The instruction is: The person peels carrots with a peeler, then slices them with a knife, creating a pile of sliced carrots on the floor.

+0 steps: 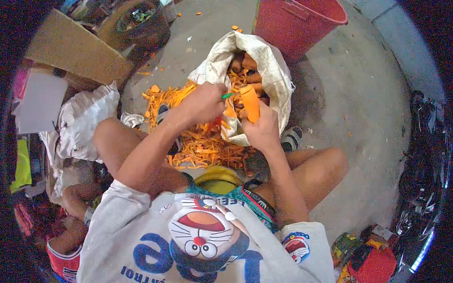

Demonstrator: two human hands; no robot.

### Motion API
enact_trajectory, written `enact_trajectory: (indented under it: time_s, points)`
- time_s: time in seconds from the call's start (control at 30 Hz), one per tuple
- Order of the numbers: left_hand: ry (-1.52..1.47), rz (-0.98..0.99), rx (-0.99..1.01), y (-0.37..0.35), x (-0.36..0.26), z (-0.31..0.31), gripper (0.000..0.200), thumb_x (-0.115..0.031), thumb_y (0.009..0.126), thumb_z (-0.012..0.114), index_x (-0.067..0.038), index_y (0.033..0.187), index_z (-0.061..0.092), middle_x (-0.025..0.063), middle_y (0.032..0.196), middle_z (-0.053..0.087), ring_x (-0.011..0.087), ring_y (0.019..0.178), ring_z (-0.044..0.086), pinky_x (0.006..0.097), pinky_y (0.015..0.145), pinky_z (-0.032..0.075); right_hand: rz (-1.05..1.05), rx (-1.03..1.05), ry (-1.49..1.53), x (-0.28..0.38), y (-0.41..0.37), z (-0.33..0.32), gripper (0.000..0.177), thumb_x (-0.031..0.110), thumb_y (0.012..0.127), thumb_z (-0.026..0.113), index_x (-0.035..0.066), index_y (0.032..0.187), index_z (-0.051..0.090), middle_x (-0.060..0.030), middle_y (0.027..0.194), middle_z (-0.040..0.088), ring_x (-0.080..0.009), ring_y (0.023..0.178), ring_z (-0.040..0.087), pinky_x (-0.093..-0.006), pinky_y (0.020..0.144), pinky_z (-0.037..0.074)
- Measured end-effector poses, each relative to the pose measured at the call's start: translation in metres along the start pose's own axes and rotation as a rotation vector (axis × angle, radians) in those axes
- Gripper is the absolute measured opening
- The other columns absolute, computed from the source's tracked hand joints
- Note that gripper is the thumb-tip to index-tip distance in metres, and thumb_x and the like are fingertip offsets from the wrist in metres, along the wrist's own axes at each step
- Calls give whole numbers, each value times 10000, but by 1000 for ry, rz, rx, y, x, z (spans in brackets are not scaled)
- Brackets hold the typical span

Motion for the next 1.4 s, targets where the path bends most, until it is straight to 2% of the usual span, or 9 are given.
enact_trajectory:
  time_s: [0.27,0.4,0.67,0.8,0.87,0.93,1.0,1.1,1.4]
  points:
    - [273,-152,151,21,100,24,258,-139,801,606,78,927,669,297,944,703,470,907,688,505,822,561,-255,-86,-60,13,-1,-4,187,38,791,692,-8,968,651,-158,847,697,-288,716,674,-377,692,535]
    - [188,-175,132,14,78,-9,281,-180,818,629,53,966,677,301,968,703,454,936,694,496,819,558,313,-72,507,-22,39,-44,272,81,789,682,76,1055,628,-5,855,618,-89,649,558,-233,545,441]
    - [153,-118,-16,4,67,-33,275,-144,803,654,41,1007,649,299,952,696,471,940,685,514,817,543,199,-350,955,-5,248,-204,280,364,975,646,111,1094,653,-19,924,684,-121,733,611,-293,651,509]
    - [31,-64,-209,-21,27,-90,241,-79,811,654,32,1023,625,303,928,686,480,911,676,517,800,536,-117,142,173,-111,214,-68,223,206,946,577,70,1092,676,-35,873,697,-147,735,620,-280,676,483]
    - [-3,-57,-264,-28,26,-110,236,-58,813,651,28,1031,620,303,921,682,482,896,673,513,787,532,400,295,-18,-197,140,25,194,126,944,570,7,993,715,-76,812,705,-184,669,643,-325,597,521]
    - [-37,6,-389,-32,31,-128,238,-40,822,633,13,1054,626,308,913,672,483,870,669,498,757,518,-199,271,-198,-294,84,97,234,210,975,639,-14,976,707,-124,755,693,-213,637,673,-386,585,560]
    - [-65,4,-469,-38,37,-142,235,-33,829,629,7,1061,626,307,895,662,474,858,669,481,738,507,718,46,-134,-430,40,147,414,435,821,730,57,986,772,-257,1076,728,-395,1014,704,-463,865,560]
    - [-18,-42,-543,-45,40,-163,213,-46,855,654,9,1059,625,293,893,669,454,843,674,468,742,509,727,-18,-295,-291,27,130,569,435,892,752,-113,1033,690,-278,1069,714,-328,944,738,-444,756,584]
    - [-30,-16,-644,-40,38,-159,193,-64,885,710,17,1039,626,259,879,679,403,817,679,442,730,514,666,-9,-394,-255,21,145,820,506,800,795,-95,1313,577,-284,1223,678,-395,1137,663,-445,967,510]
Point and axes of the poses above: each hand's wrist, its own y-axis towards the middle knuckle, its own z-axis out of the palm, x = y × z, the point moved 8 cm from there along y, towards the middle knuckle
